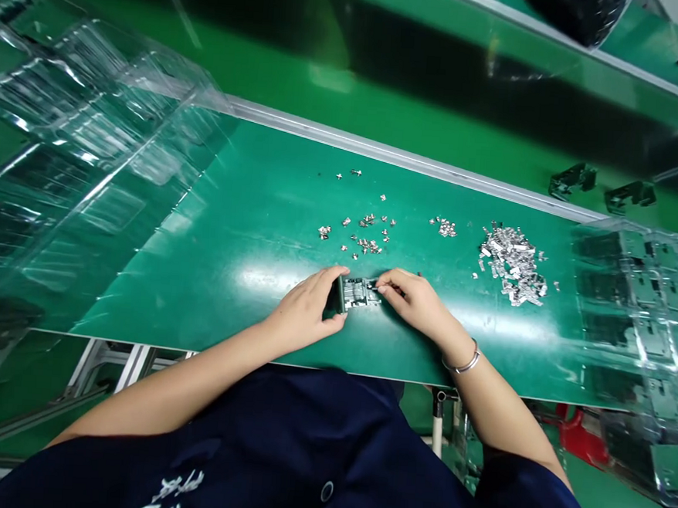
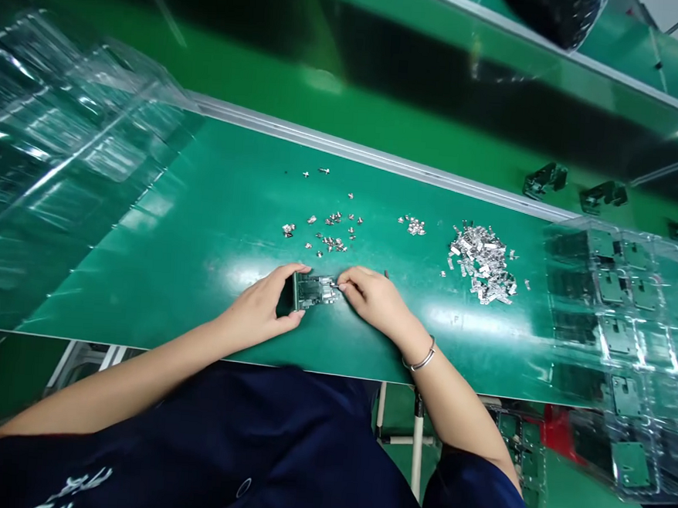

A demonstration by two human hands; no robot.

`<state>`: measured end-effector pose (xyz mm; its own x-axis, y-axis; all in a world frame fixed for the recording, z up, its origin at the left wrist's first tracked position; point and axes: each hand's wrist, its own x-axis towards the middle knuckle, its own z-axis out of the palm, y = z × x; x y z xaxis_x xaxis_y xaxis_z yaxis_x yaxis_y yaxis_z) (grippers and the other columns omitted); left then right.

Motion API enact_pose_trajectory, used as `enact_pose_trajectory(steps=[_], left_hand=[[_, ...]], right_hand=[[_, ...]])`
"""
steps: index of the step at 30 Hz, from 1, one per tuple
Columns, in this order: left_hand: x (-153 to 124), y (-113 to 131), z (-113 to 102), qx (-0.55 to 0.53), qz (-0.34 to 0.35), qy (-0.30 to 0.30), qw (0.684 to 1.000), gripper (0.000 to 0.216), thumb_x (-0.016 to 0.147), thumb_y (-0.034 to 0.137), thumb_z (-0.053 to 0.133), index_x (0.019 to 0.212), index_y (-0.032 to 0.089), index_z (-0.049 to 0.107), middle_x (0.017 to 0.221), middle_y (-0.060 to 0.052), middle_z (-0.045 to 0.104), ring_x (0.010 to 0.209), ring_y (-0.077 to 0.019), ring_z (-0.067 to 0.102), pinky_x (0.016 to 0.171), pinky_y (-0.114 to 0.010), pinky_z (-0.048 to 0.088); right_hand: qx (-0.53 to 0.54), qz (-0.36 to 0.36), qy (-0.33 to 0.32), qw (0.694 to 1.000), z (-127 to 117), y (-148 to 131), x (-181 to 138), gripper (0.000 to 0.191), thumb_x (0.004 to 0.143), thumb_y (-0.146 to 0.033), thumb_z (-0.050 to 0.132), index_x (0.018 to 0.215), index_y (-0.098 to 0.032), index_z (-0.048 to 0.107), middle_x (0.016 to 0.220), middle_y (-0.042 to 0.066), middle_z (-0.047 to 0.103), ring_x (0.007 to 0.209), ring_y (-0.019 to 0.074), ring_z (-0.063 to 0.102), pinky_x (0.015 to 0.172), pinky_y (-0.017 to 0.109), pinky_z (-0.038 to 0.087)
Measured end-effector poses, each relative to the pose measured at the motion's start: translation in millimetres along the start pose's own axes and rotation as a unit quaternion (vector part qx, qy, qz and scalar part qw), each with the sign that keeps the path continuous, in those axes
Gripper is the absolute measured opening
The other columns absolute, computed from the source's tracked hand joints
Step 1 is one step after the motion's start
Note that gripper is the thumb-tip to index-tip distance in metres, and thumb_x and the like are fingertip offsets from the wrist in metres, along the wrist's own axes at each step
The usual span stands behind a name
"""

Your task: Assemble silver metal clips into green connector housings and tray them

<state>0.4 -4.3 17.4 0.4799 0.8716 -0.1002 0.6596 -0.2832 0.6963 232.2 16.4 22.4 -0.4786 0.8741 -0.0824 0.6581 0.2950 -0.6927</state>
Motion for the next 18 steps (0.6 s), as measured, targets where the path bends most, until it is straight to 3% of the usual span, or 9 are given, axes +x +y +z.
enact_pose_trajectory(steps=[13, 18], left_hand=[[0, 2, -1, 0.008, 0.006, 0.005, 1.0, 0.059, 0.075, 0.019, 0.059, 0.129, 0.02, 0.035, 0.126, -0.011, 0.055, 0.116, -0.028, 0.055, 0.096, -0.043, 0.048], [0, 3, -2, 0.005, 0.0, -0.006, 1.0, 0.059, 0.076, 0.019, 0.061, 0.129, 0.018, 0.035, 0.126, -0.013, 0.055, 0.117, -0.0283, 0.055, 0.097, -0.043, 0.048]], right_hand=[[-0.128, 0.09, -0.091, 0.984, -4, -15, 12, 0.01, 0.091, -0.016, 0.049, 0.084, -0.02, 0.054, 0.084, 0.002, 0.061, 0.071, 0.0159, 0.055, 0.055, 0.025, 0.027], [-0.019, 0.059, -0.111, 0.992, -13, -7, 10, 0.01, 0.09, -0.014, 0.05, 0.085, -0.02, 0.057, 0.085, 0.0, 0.061, 0.072, 0.0123, 0.055, 0.061, 0.022, 0.032]])
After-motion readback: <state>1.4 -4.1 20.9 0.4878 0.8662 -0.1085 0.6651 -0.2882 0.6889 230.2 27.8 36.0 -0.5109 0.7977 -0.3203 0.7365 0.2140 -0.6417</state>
